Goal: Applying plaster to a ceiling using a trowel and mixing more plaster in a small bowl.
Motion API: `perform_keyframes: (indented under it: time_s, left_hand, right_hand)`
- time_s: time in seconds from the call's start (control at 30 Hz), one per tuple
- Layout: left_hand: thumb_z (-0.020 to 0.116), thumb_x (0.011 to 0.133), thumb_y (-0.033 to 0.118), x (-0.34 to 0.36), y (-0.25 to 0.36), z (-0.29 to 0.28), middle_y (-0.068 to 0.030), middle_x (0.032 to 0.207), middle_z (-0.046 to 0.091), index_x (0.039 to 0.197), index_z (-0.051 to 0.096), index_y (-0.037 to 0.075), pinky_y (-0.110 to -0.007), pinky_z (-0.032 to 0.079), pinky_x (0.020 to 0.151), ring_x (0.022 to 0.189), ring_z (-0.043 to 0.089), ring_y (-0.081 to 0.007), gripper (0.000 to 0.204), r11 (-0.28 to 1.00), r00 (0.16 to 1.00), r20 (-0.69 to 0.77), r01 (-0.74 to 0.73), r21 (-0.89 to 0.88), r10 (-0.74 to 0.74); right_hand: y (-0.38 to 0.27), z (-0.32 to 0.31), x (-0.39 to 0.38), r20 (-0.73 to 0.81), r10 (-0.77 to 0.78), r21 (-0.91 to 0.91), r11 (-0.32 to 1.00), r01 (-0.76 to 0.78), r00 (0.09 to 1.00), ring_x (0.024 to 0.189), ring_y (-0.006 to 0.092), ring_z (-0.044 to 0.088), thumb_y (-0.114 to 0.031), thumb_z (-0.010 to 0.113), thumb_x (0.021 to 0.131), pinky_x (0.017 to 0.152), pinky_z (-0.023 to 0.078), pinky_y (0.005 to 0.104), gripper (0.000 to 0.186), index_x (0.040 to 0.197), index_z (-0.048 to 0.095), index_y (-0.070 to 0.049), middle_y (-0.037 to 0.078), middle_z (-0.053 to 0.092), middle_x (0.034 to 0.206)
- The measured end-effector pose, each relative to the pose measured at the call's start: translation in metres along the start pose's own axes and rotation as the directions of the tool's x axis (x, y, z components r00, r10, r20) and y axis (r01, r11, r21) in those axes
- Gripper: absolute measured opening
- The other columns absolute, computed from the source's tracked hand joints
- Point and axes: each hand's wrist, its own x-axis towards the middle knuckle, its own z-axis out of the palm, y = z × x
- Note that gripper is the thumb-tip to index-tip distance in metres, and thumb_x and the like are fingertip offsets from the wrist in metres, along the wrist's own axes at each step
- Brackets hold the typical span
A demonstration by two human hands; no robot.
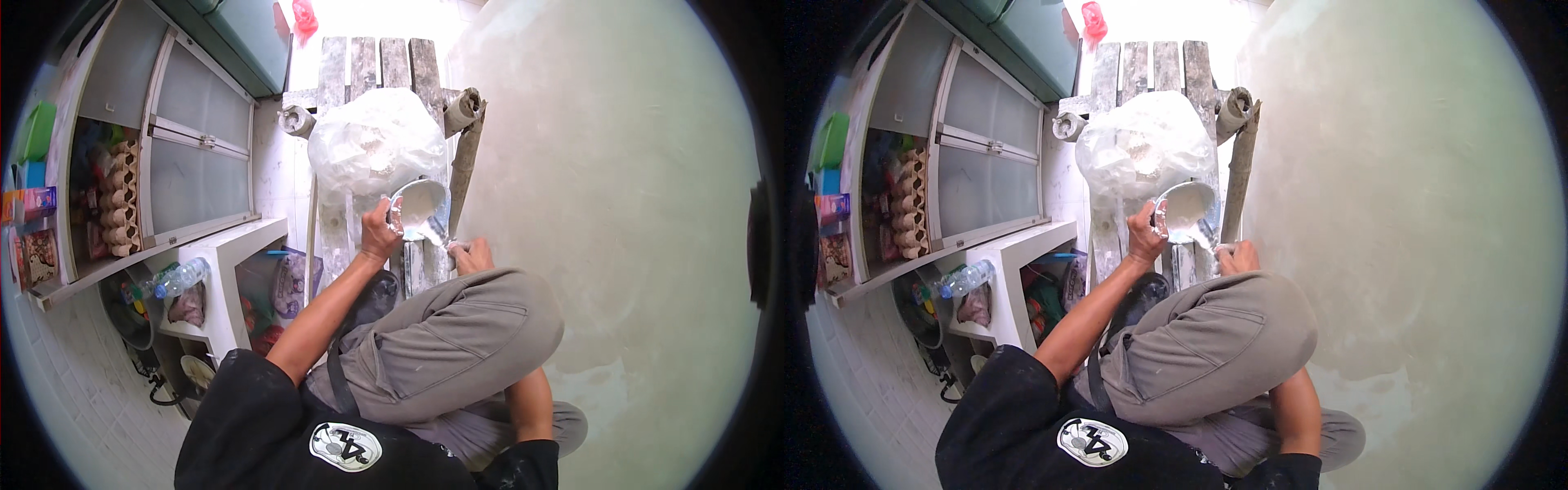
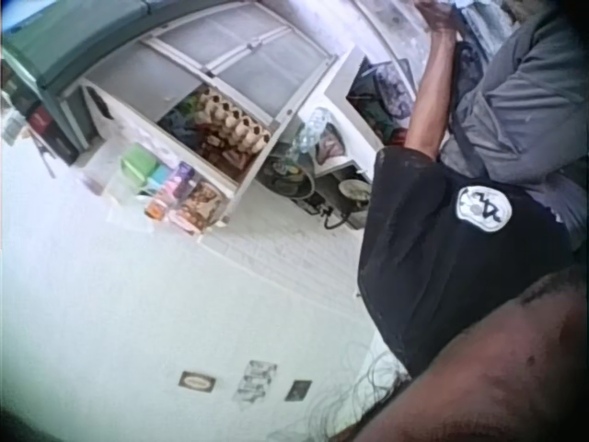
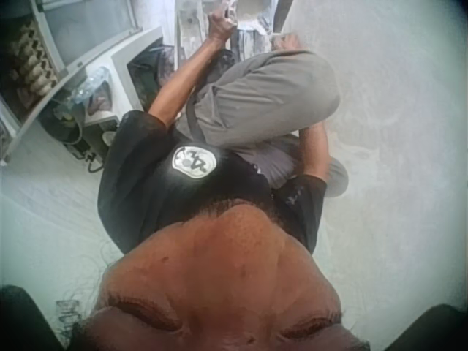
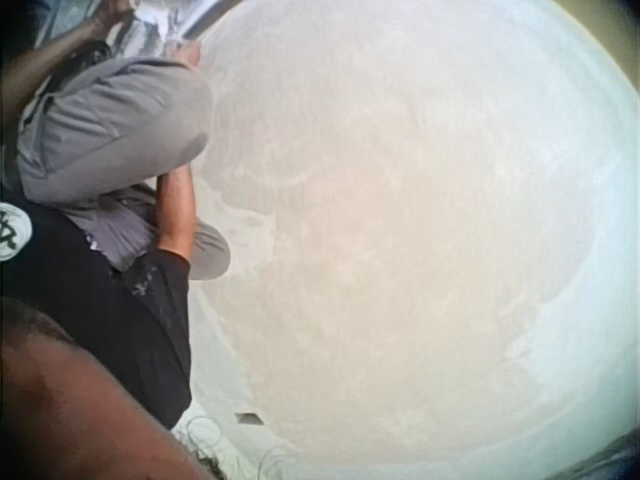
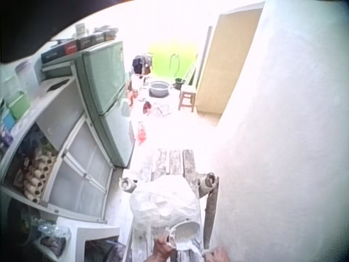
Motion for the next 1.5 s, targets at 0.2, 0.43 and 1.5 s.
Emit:
perform_keyframes:
  time_s: [0.2, 0.43, 1.5]
  left_hand:
    - [0.057, 0.102, 0.018, 0.004, -0.005, 0.001, -0.0225, 0.063, 0.052, 0.081, 0.057, -0.001, -0.043, 0.038, 0.05, 0.05, 0.049, -0.0367, 0.028, 0.994, 0.994, -0.002, 0.107, -0.037, -0.107]
    - [0.059, 0.102, 0.019, 0.014, -0.014, -0.006, -0.0263, 0.065, 0.049, 0.08, 0.057, -0.002, -0.044, 0.037, 0.053, 0.054, 0.041, -0.0399, 0.031, 0.973, 0.972, 0.111, 0.215, -0.085, -0.205]
    - [0.059, 0.1, 0.013, 0.019, -0.005, -0.015, -0.0291, 0.069, 0.05, 0.083, 0.056, -0.002, -0.044, 0.039, 0.053, 0.063, 0.047, -0.0492, 0.023, 0.981, 0.964, 0.223, 0.17, -0.09, -0.147]
  right_hand:
    - [0.005, 0.026, -0.001, -0.279, -0.128, 0.213, 0.958, 0.192, 0.952, 0.061, 0.0187, 0.062, -0.021, 0.065, 0.092, 0.059, 0.046, 0.0393, 0.026, 0.088, 0.074, 0.003, 0.014, 0.066, 0.066]
    - [-0.006, 0.04, -0.01, -0.093, -0.444, -0.489, 0.8, 0.348, 0.891, 0.067, 0.0374, 0.065, -0.017, 0.061, 0.091, 0.057, 0.051, 0.05, 0.022, 0.11, 0.072, -0.016, 0.017, 0.062, 0.093]
    - [-0.038, 0.029, -0.024, -0.2, -0.099, -0.042, 0.995, 0.092, 0.975, 0.087, 0.0457, 0.068, -0.025, 0.068, 0.089, 0.078, 0.054, 0.0468, 0.027, 0.104, 0.076, -0.004, 0.027, 0.07, 0.09]
